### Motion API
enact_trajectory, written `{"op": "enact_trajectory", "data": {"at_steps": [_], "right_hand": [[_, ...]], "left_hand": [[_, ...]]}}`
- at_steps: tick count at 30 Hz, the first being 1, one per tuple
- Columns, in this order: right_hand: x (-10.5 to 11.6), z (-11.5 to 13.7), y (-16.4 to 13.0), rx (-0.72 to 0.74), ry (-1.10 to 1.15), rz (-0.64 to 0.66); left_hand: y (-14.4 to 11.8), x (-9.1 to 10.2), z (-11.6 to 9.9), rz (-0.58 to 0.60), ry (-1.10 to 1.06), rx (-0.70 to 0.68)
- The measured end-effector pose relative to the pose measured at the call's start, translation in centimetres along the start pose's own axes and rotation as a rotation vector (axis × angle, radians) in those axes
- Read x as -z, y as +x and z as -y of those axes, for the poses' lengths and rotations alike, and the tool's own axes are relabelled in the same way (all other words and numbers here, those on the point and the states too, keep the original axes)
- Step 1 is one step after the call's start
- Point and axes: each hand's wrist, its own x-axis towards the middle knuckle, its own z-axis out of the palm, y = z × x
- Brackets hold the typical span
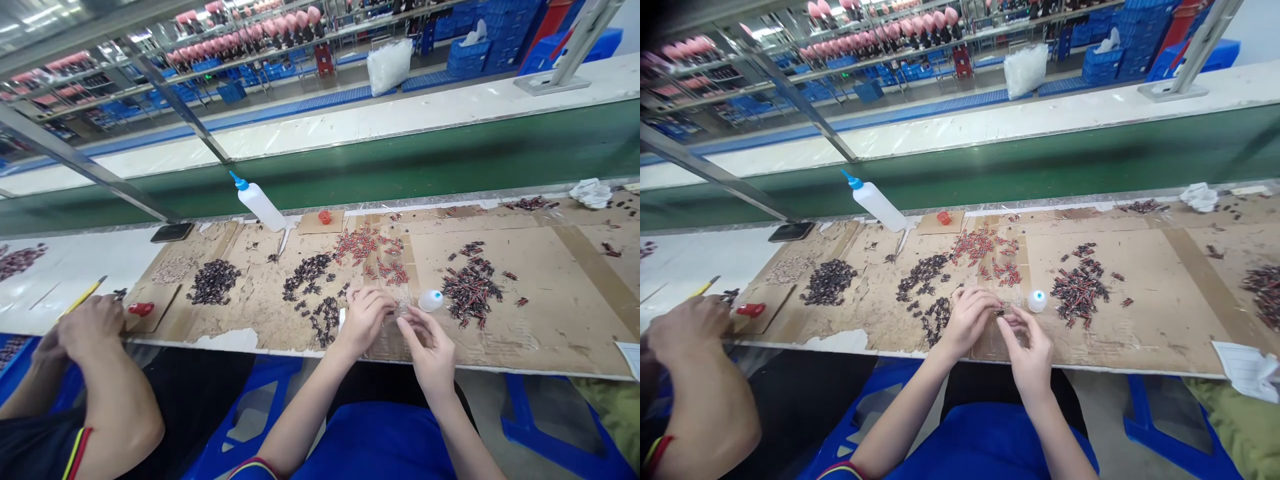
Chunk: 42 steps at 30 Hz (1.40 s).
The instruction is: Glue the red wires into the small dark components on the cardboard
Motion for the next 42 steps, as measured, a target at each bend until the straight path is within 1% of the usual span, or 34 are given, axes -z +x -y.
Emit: {"op": "enact_trajectory", "data": {"at_steps": [2,5,8,10,13,16,19,22,25,27,29,32,37,40,42], "right_hand": [[-0.8,-0.4,0.6,-0.134,0.114,0.055],[-1.6,-1.3,1.5,-0.198,0.195,0.072],[-1.9,-1.7,2.0,-0.206,0.214,0.084],[-1.8,-1.7,2.1,-0.199,0.199,0.089],[-1.5,-1.5,1.9,-0.147,0.09,0.068],[-1.0,-1.3,1.8,-0.115,-0.018,0.065],[-1.0,-1.1,1.8,-0.199,0.061,0.116],[-1.0,-0.9,2.1,-0.303,0.206,0.15],[-0.9,-0.8,2.4,-0.366,0.286,0.162],[-0.7,-0.9,2.5,-0.387,0.302,0.164],[-0.5,-1.1,2.4,-0.38,0.292,0.155],[-0.3,-1.3,2.0,-0.329,0.251,0.11],[0.1,-1.7,1.4,-0.231,0.177,0.015],[0.2,-1.8,1.4,-0.218,0.169,0.025],[0.2,-1.7,1.5,-0.224,0.167,0.049]], "left_hand": [[-0.5,-0.3,0.2,-0.013,-0.01,-0.003],[-0.8,-0.6,0.8,-0.022,-0.017,0.009],[-0.7,-0.4,1.1,0.005,-0.026,0.035],[-0.7,-0.1,1.1,0.013,-0.025,0.08],[-0.5,0.1,1.3,0.01,-0.015,0.15],[-0.7,0.0,1.4,0.005,-0.016,0.167],[-1.1,-0.3,1.3,-0.017,-0.01,0.148],[-1.5,-0.5,1.2,-0.017,-0.019,0.069],[-1.6,-0.5,1.2,-0.024,-0.053,-0.009],[-1.5,-0.5,1.2,-0.021,-0.058,-0.003],[-1.4,-0.6,1.2,-0.007,-0.038,0.056],[-1.4,-0.9,1.1,0.019,0.01,0.14],[-1.3,-1.5,1.0,0.062,0.052,0.14],[-1.1,-1.6,0.6,0.082,0.022,0.155],[-1.0,-1.5,0.3,0.102,-0.025,0.192]]}}
